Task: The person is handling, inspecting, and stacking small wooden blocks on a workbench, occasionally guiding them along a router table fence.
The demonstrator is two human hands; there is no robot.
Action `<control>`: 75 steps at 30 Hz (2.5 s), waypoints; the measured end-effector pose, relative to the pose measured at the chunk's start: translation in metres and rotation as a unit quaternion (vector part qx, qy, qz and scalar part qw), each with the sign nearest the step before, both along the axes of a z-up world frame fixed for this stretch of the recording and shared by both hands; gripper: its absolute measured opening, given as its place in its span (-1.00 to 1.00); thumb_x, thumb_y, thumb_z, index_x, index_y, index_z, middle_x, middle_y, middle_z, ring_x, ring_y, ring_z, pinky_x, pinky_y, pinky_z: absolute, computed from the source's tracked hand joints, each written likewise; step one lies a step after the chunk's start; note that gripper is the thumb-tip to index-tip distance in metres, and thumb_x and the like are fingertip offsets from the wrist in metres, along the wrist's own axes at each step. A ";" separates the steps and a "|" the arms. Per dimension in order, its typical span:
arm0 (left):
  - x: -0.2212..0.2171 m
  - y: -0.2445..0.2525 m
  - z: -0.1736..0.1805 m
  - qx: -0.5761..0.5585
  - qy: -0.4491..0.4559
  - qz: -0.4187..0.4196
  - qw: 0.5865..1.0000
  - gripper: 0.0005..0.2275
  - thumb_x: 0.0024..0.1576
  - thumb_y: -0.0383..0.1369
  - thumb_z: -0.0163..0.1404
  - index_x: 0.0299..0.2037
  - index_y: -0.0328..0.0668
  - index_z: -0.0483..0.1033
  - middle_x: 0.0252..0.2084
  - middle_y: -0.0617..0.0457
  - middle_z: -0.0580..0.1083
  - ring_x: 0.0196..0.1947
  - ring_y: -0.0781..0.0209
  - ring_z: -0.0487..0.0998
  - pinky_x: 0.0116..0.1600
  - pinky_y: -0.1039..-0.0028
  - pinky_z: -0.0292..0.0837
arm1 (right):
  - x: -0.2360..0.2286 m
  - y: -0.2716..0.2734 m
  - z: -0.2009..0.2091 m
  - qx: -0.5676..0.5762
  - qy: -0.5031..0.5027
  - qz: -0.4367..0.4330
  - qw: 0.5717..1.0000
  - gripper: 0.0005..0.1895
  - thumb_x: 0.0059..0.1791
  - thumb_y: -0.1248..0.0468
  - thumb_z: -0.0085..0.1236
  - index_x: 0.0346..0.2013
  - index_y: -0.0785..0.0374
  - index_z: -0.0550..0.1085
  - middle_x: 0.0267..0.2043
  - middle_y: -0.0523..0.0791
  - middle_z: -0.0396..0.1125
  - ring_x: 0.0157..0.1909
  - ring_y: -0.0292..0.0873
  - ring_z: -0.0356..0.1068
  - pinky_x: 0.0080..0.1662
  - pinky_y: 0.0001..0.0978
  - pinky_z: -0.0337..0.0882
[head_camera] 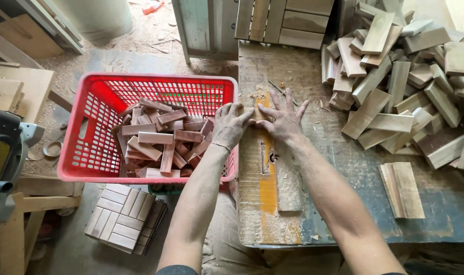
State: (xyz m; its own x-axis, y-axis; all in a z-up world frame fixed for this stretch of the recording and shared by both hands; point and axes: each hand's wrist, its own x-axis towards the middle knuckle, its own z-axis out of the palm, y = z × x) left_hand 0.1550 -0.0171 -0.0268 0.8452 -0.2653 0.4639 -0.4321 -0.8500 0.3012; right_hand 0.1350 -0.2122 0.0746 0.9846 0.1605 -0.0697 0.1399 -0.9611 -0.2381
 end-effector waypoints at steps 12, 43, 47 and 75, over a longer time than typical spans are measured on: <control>-0.139 0.046 0.209 -0.392 0.495 -0.171 0.756 -0.74 0.26 -0.17 0.02 -0.19 -0.18 0.66 -0.44 -0.06 0.54 -0.38 0.20 0.54 -0.29 0.28 0.60 | -0.098 -0.022 0.092 0.550 0.119 0.001 0.826 -0.69 -0.03 0.44 0.24 0.02 0.38 0.56 -0.32 0.00 0.51 -0.30 -0.24 0.50 -0.18 -0.33 0.62; -0.221 0.039 0.067 -0.078 0.026 -0.146 0.986 -0.28 -0.04 0.03 0.27 0.33 -0.04 0.38 0.43 -0.07 0.28 0.48 -0.05 0.18 0.53 -0.03 -0.15 | -0.196 0.006 -0.018 0.250 -0.115 0.215 0.937 -0.34 -0.21 0.35 0.39 0.18 0.16 0.43 0.18 -0.06 0.41 0.24 0.01 0.36 0.27 -0.05 0.31; -0.219 0.044 0.048 -0.079 0.033 -0.124 0.989 -0.43 0.07 -0.02 0.21 0.27 0.00 0.45 0.33 0.04 0.40 0.43 0.01 0.27 0.50 -0.05 -0.06 | -0.196 -0.005 -0.003 0.181 -0.160 0.197 0.950 -0.27 -0.09 -0.10 0.30 0.25 0.22 0.40 0.29 -0.01 0.29 0.42 0.12 0.11 0.40 0.03 0.07; -0.171 0.024 0.051 -0.119 0.066 -0.125 0.983 -0.51 0.12 -0.07 0.19 0.25 0.01 0.47 0.34 0.20 0.42 0.51 -0.03 0.14 0.54 -0.02 -0.31 | -0.155 -0.009 0.000 0.126 -0.055 0.058 0.989 -0.38 -0.13 -0.38 0.10 0.12 -0.26 0.52 0.65 -0.12 -0.37 0.59 0.14 -0.73 0.25 0.59 -0.73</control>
